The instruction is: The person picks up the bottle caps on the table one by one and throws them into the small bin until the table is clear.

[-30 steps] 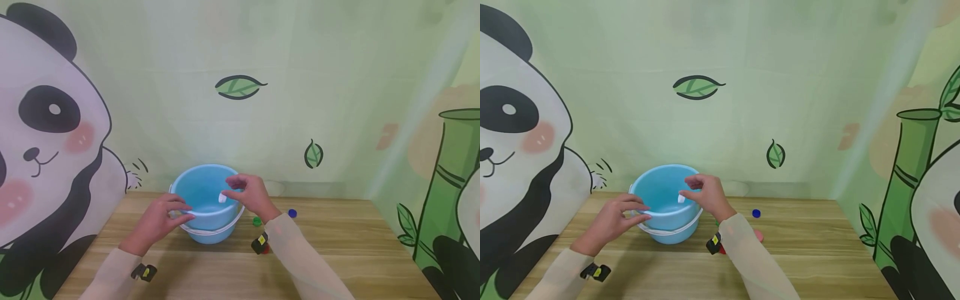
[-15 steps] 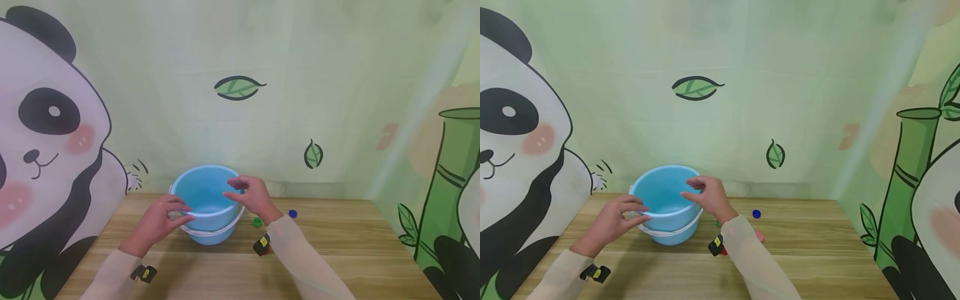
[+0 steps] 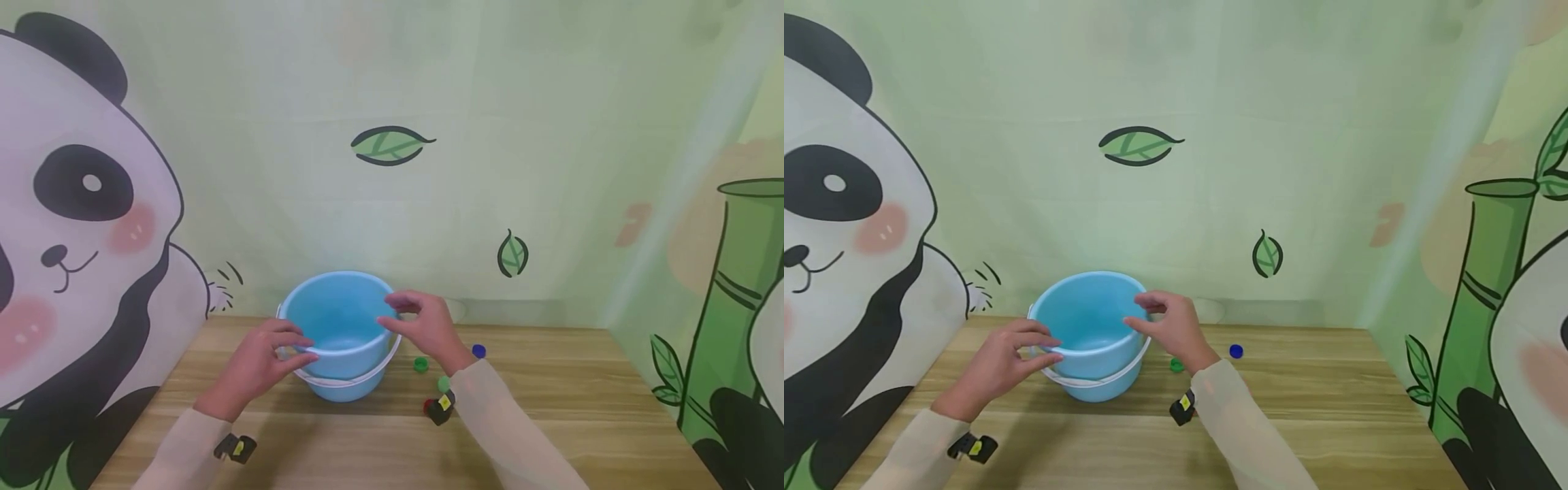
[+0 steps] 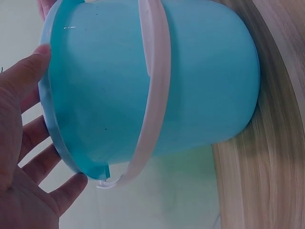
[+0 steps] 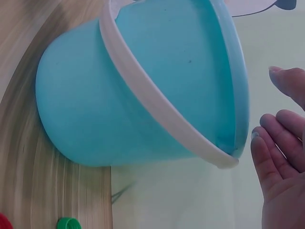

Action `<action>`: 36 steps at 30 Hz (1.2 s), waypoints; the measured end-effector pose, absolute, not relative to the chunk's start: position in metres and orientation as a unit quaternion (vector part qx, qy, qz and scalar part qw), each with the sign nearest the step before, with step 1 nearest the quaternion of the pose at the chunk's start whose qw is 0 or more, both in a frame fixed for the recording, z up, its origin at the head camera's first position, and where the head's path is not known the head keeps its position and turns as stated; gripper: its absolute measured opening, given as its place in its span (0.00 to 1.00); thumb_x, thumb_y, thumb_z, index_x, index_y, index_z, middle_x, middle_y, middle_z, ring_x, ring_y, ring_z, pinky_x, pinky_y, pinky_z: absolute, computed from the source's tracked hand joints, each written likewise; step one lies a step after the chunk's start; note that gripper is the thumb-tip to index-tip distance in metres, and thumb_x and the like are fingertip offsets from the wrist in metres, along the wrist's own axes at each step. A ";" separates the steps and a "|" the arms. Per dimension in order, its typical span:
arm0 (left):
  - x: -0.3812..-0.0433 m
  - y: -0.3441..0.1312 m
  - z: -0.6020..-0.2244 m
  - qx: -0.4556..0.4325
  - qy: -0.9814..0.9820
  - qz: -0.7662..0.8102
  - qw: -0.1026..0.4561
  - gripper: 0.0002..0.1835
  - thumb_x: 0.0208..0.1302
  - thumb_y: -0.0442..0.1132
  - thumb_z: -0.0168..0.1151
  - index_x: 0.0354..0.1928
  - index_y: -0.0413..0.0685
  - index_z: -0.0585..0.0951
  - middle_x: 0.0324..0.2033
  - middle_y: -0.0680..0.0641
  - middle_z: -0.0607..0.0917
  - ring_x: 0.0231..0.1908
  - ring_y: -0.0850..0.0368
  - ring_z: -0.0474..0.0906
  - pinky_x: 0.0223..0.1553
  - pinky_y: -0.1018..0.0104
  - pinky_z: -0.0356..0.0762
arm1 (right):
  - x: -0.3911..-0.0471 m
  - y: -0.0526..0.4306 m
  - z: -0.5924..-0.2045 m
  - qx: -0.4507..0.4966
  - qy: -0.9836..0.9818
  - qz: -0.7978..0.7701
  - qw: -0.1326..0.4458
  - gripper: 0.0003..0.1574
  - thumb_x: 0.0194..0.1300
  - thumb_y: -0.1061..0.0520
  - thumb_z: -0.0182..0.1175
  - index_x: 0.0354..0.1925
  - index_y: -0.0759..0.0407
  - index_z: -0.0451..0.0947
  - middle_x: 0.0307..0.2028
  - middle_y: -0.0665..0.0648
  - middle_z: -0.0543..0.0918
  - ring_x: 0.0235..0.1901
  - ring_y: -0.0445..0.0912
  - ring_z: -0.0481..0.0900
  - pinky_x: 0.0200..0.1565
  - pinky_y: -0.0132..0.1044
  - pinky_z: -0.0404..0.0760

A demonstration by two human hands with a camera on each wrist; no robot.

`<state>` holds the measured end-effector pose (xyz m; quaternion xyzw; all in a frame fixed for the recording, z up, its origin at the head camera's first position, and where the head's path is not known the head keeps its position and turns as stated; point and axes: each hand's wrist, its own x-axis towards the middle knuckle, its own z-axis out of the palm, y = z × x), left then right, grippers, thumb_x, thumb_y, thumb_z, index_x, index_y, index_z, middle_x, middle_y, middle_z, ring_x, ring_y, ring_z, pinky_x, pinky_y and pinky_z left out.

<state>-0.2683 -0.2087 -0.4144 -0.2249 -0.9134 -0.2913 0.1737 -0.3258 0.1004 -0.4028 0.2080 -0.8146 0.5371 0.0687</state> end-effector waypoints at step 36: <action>-0.270 -0.209 -0.418 -0.225 -0.911 -0.298 0.177 0.11 0.56 0.47 0.79 0.41 0.56 0.91 0.43 0.52 0.87 0.48 0.53 0.81 0.48 0.52 0.89 | -0.297 0.174 -0.442 0.129 -0.832 0.533 0.084 0.32 0.57 0.44 0.78 0.58 0.47 0.82 0.58 0.51 0.85 0.61 0.50 0.81 0.65 0.50 0.80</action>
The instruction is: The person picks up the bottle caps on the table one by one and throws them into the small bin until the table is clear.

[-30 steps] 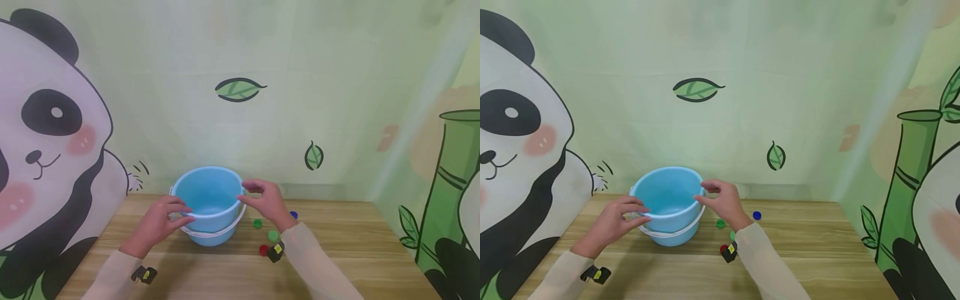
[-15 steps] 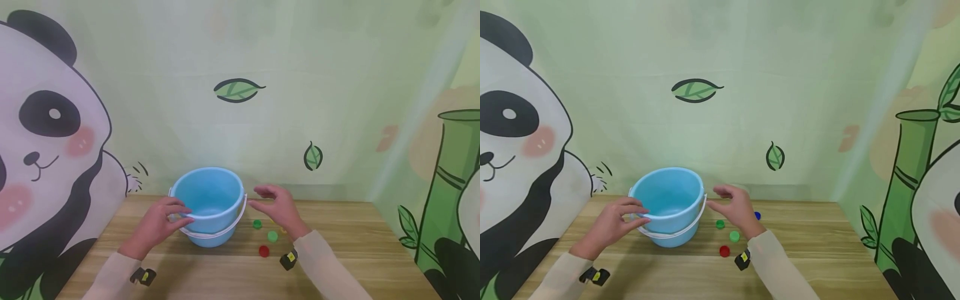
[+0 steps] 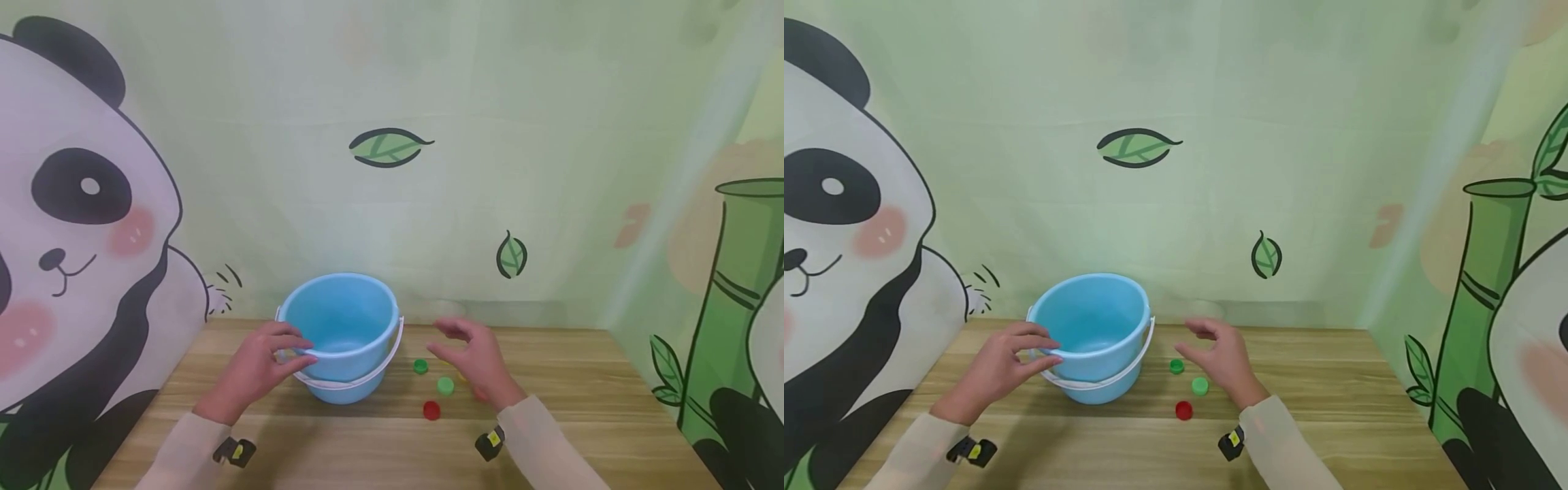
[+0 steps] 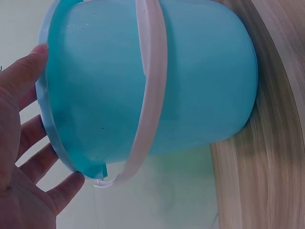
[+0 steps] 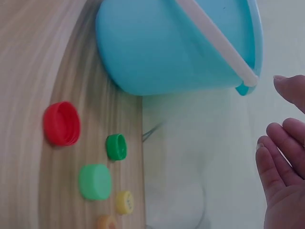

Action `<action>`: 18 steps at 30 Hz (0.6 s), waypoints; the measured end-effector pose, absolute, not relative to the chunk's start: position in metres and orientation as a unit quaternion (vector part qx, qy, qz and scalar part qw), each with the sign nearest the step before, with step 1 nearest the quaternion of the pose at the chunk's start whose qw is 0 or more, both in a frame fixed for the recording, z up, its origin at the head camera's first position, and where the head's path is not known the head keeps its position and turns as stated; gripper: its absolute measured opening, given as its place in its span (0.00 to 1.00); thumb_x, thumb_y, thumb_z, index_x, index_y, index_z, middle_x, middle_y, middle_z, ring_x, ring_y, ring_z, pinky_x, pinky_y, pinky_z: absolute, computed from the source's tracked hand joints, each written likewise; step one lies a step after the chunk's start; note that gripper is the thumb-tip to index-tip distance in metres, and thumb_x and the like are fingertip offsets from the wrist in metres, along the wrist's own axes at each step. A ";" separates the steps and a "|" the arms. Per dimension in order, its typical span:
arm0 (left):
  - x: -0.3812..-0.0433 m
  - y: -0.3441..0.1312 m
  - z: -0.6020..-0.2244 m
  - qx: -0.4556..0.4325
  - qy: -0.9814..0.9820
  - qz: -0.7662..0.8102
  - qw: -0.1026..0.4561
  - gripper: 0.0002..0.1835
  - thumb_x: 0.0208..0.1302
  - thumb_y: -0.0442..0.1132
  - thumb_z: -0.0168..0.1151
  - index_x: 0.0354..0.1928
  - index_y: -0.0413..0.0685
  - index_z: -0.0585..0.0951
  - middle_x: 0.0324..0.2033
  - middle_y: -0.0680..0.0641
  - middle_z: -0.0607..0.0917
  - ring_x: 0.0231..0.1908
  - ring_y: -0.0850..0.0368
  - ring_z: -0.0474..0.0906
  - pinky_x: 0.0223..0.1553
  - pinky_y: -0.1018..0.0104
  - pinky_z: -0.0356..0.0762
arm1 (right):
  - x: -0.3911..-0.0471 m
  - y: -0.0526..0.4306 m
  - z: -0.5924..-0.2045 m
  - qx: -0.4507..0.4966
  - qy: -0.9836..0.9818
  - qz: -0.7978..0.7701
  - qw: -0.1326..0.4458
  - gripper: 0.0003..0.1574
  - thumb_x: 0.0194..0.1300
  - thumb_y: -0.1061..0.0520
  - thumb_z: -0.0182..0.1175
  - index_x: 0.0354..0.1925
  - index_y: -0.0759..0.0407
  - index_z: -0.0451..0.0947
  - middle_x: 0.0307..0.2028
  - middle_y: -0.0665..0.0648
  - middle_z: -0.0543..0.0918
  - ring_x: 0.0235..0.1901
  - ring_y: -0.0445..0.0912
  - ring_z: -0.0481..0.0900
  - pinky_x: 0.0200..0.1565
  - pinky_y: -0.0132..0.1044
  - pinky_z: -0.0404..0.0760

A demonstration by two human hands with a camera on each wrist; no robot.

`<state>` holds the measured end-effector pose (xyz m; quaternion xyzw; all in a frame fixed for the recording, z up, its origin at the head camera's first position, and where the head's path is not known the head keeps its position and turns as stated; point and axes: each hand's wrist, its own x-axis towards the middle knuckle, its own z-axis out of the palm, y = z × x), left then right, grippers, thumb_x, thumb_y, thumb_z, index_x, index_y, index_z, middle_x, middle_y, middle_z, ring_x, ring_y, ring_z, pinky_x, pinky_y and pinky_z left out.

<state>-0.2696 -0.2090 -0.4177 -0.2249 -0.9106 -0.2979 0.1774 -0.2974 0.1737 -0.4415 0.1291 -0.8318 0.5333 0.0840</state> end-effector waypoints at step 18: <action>-0.270 -0.210 -0.420 -0.228 -0.909 -0.293 0.190 0.12 0.56 0.47 0.79 0.41 0.56 0.92 0.43 0.52 0.88 0.48 0.52 0.82 0.49 0.53 0.89 | -0.287 0.199 -0.476 0.107 -0.852 0.498 0.123 0.30 0.57 0.47 0.78 0.56 0.53 0.84 0.56 0.55 0.87 0.57 0.52 0.84 0.64 0.52 0.80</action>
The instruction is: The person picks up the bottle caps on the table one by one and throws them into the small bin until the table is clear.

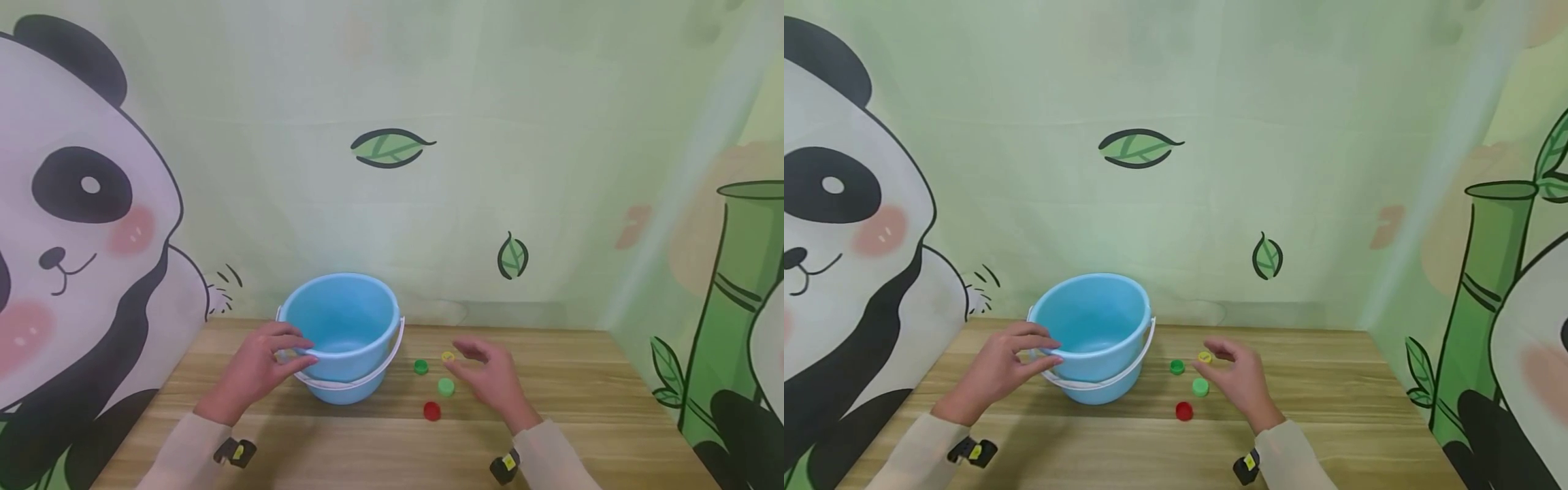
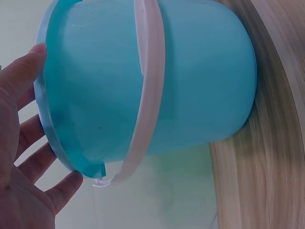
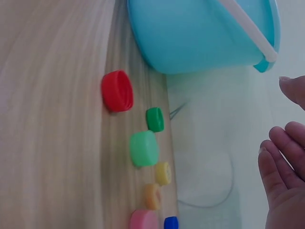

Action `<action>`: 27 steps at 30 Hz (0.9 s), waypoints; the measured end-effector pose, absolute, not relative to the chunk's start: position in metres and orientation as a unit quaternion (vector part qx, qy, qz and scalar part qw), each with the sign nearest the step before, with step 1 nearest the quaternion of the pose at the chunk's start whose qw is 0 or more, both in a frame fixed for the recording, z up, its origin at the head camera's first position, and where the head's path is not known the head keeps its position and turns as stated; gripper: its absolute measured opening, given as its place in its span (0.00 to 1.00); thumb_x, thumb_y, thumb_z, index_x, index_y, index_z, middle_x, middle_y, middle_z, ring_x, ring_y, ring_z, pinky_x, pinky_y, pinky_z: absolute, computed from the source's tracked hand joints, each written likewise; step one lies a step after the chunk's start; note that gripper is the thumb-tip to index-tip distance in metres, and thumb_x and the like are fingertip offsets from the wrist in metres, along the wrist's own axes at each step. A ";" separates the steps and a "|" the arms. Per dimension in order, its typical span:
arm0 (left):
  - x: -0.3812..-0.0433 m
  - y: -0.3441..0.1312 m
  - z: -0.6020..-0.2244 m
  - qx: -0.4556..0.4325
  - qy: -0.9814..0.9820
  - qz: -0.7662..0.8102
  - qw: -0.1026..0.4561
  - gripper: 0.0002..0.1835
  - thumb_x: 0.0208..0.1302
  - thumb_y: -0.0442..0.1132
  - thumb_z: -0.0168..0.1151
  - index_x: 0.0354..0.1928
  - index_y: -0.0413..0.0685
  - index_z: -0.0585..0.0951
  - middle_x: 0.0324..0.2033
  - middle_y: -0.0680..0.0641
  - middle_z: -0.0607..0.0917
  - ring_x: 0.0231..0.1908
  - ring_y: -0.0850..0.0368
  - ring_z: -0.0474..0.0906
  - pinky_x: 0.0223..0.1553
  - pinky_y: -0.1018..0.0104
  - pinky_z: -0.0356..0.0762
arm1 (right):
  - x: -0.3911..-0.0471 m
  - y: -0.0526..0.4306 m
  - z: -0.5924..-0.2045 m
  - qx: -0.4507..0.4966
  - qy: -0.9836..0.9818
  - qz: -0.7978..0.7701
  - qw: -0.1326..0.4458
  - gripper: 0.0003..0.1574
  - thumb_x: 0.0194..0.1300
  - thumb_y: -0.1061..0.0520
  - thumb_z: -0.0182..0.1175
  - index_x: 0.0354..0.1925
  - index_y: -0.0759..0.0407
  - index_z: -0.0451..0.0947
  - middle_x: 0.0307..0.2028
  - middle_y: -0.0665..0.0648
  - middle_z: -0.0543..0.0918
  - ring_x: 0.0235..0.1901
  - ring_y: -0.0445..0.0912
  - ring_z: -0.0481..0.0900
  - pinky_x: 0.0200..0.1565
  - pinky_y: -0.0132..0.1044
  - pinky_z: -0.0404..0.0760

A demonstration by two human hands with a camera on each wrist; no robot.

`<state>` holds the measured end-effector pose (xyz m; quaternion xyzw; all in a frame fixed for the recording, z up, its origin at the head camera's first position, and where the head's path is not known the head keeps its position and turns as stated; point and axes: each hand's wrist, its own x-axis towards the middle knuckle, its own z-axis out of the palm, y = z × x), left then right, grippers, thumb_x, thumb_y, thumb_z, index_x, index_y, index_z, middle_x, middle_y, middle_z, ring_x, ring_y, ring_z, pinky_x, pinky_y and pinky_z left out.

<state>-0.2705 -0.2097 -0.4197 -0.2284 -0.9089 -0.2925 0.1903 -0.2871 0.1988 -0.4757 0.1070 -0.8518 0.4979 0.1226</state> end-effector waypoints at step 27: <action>-0.269 -0.209 -0.419 -0.217 -0.915 -0.289 0.182 0.12 0.57 0.48 0.78 0.42 0.56 0.91 0.44 0.52 0.87 0.50 0.52 0.81 0.50 0.51 0.88 | -0.282 0.231 -0.524 0.019 -0.861 0.503 0.067 0.39 0.57 0.47 0.77 0.63 0.57 0.78 0.63 0.60 0.81 0.62 0.57 0.81 0.56 0.38 0.85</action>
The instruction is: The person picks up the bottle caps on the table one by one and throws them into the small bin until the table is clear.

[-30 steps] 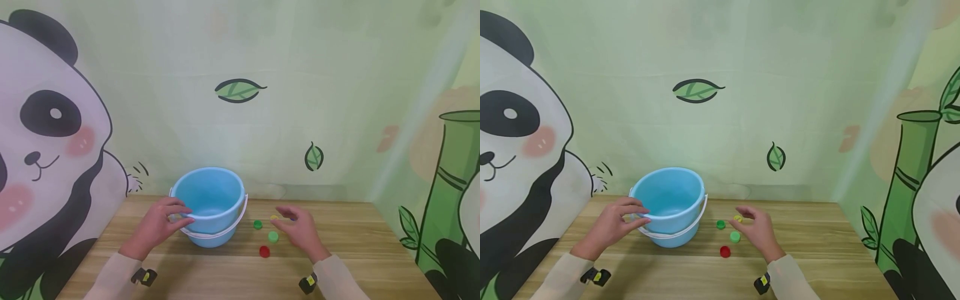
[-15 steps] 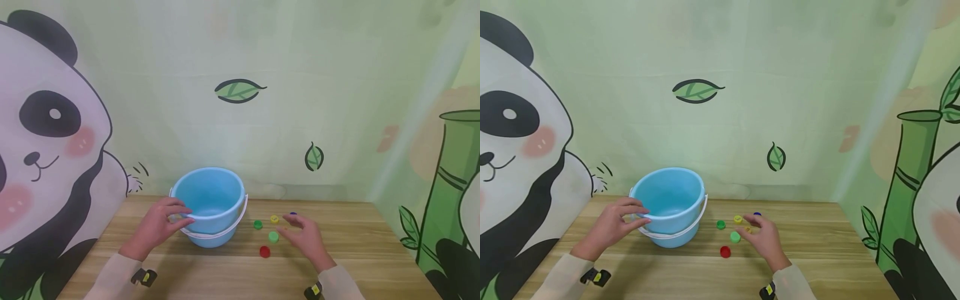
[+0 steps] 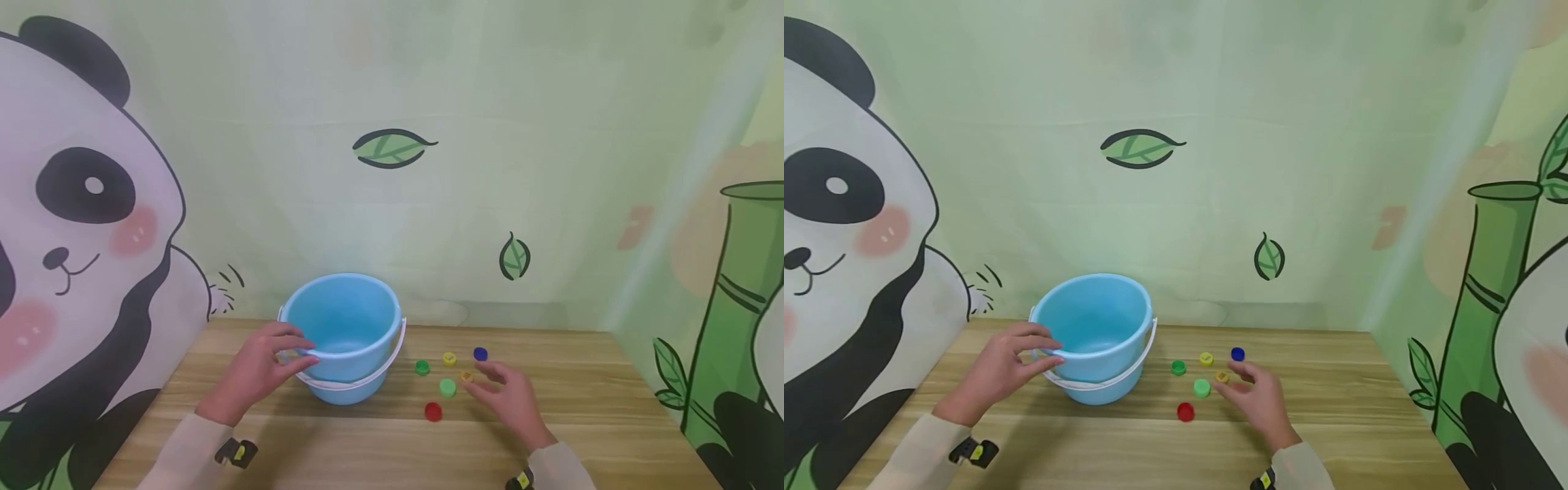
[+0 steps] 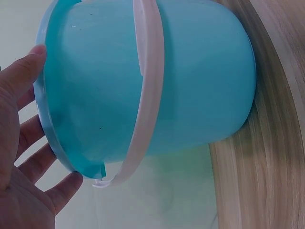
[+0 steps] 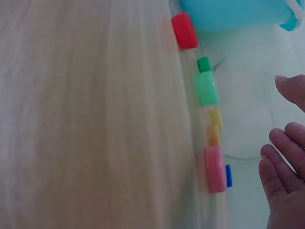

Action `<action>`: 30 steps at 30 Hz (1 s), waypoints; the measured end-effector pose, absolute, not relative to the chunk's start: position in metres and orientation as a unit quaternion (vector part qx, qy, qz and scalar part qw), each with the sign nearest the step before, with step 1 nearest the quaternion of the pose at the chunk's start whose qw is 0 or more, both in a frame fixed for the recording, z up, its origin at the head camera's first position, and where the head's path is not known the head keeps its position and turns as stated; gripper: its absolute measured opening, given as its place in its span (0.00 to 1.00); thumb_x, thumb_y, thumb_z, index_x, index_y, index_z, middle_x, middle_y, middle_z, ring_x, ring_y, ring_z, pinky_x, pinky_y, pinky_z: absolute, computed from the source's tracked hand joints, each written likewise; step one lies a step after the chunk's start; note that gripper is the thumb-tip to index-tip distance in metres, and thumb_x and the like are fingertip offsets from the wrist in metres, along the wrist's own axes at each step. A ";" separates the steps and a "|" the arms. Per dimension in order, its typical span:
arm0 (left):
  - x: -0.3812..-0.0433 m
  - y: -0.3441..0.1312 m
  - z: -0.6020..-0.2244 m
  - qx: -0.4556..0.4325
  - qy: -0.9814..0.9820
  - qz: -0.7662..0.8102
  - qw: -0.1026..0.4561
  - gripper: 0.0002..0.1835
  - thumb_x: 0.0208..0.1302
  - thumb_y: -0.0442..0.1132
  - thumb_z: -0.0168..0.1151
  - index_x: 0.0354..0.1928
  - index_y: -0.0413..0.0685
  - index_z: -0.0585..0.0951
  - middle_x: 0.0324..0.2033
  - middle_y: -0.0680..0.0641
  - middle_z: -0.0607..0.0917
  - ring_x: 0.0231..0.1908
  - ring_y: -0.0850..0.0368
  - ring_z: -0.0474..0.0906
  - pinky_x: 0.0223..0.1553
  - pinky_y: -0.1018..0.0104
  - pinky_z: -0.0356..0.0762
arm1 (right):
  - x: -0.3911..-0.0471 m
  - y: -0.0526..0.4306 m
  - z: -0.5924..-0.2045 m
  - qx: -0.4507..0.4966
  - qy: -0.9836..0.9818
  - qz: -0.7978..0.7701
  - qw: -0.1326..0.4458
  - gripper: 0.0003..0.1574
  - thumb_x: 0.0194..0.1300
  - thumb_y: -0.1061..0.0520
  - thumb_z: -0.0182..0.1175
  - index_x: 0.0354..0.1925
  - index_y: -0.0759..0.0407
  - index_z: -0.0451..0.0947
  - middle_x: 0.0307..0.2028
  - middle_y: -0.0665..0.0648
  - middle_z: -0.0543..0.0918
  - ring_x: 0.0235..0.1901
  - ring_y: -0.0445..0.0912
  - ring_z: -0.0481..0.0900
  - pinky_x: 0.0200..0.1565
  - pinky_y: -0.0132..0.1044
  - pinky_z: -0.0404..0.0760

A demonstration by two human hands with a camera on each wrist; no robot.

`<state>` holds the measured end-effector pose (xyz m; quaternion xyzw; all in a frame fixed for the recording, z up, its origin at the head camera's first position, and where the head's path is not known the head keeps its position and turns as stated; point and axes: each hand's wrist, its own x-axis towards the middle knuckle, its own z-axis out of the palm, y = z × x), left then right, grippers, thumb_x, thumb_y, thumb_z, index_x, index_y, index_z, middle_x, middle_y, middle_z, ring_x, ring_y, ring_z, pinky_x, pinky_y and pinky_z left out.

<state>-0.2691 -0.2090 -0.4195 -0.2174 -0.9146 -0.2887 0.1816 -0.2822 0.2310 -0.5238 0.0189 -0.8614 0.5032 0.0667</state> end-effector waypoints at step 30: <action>-0.268 -0.209 -0.420 -0.212 -0.913 -0.301 0.178 0.13 0.56 0.47 0.79 0.43 0.55 0.91 0.45 0.51 0.87 0.50 0.51 0.82 0.49 0.51 0.89 | -0.297 0.258 -0.547 0.012 -0.890 0.453 0.046 0.36 0.58 0.49 0.77 0.59 0.65 0.80 0.56 0.66 0.85 0.56 0.58 0.84 0.62 0.52 0.81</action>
